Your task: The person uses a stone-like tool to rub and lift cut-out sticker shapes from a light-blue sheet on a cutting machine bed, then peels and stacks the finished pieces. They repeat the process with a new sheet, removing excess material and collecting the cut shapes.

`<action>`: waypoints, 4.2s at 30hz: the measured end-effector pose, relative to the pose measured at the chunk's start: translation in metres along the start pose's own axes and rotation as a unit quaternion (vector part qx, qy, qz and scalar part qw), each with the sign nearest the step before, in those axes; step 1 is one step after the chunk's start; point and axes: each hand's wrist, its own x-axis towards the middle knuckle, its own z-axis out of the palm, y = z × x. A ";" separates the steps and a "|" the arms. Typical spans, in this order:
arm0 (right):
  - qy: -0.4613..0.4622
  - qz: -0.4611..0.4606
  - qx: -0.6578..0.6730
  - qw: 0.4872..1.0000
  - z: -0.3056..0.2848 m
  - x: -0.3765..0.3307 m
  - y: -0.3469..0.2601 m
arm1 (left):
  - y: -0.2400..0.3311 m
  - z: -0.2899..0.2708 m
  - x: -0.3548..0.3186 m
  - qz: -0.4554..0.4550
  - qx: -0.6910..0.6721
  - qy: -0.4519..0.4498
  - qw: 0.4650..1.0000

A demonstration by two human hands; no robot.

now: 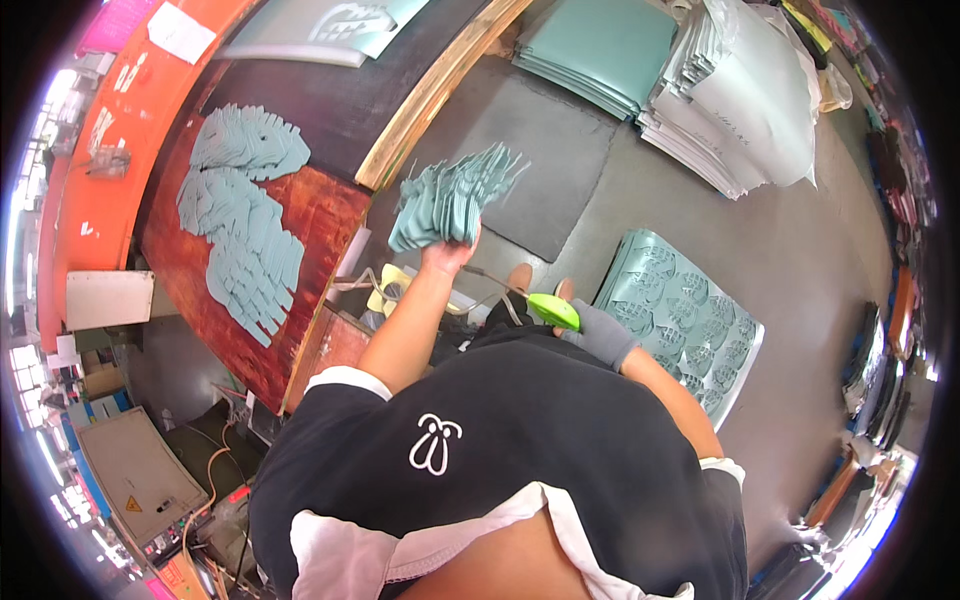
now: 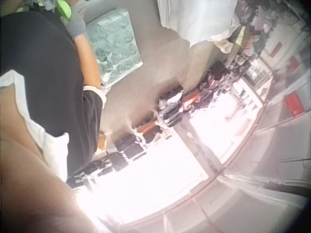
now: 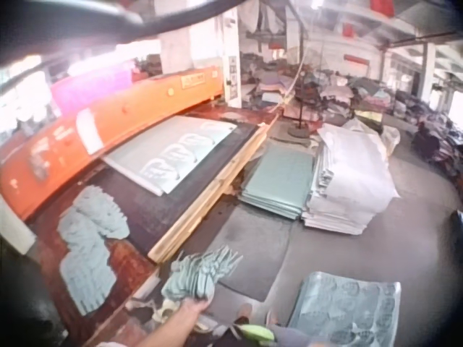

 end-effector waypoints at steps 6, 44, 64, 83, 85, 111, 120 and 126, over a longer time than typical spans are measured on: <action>-0.041 0.016 -0.025 0.999 0.003 0.005 -0.005 | -0.005 0.005 -0.008 0.057 0.001 0.031 0.998; -0.732 -0.334 -0.058 0.591 0.124 0.159 -0.134 | -0.141 -0.010 -0.296 0.668 0.095 0.297 0.676; -0.758 -0.080 -0.046 0.646 0.178 0.133 -0.208 | -0.044 -0.024 -0.283 0.678 -0.221 -0.023 0.701; -0.579 -0.338 -0.362 0.648 0.188 0.185 -0.132 | -0.044 -0.074 -0.242 0.548 -0.169 -0.063 0.816; -0.568 -0.354 -0.365 0.647 0.174 0.219 -0.097 | -0.046 -0.069 -0.239 0.539 -0.122 -0.049 0.832; -0.479 -0.082 0.405 0.775 0.007 0.057 0.012 | 0.020 -0.047 0.078 0.303 0.482 0.386 0.726; -0.018 -0.051 0.611 0.790 -0.155 -0.071 0.071 | 0.087 -0.161 0.042 0.220 0.223 0.524 0.792; -0.074 0.097 0.480 0.869 -0.108 -0.013 0.073 | 0.067 -0.120 0.034 0.231 0.227 0.409 0.853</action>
